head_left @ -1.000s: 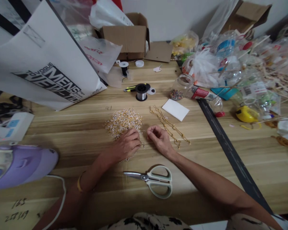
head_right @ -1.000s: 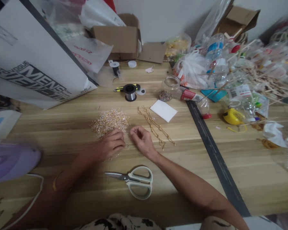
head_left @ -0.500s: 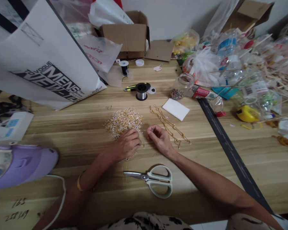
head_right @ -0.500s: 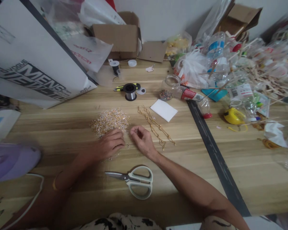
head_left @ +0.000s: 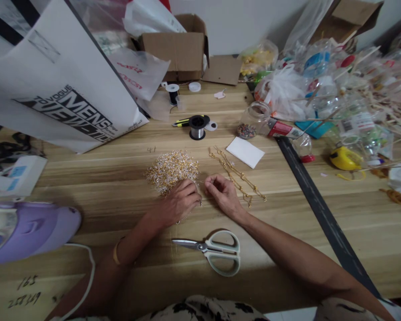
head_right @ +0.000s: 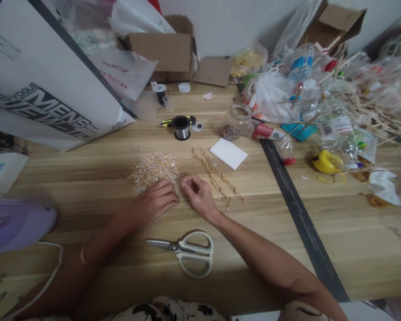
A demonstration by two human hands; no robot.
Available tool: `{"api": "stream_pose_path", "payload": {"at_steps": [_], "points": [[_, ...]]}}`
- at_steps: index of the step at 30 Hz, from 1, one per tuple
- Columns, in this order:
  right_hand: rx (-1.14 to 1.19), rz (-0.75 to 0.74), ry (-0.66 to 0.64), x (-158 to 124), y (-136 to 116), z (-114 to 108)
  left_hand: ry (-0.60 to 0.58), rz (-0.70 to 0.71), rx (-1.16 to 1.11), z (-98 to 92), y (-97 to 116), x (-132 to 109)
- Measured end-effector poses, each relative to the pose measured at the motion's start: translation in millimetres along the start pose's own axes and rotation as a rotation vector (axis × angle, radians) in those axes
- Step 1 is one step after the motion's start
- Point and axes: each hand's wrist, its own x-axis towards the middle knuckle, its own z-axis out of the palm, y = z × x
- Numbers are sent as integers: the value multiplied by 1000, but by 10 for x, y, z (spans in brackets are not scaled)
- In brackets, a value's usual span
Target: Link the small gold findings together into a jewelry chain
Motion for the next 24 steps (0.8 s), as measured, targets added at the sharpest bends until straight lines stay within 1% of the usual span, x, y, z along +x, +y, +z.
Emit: {"api": "stream_pose_path", "payload": {"at_steps": [5,11,18,24], "points": [[-16,4,-4,0,-5,-5,31,-1,1,31,-1,13],[-15,-2,-2,2,3,-8,20,13,31,31,-5,17],[-26,-1,4,1,13,-6,61,12,-6,67,-35,11],[-15,8,2,4,15,-8,76,-4,-46,46,-31,4]]}}
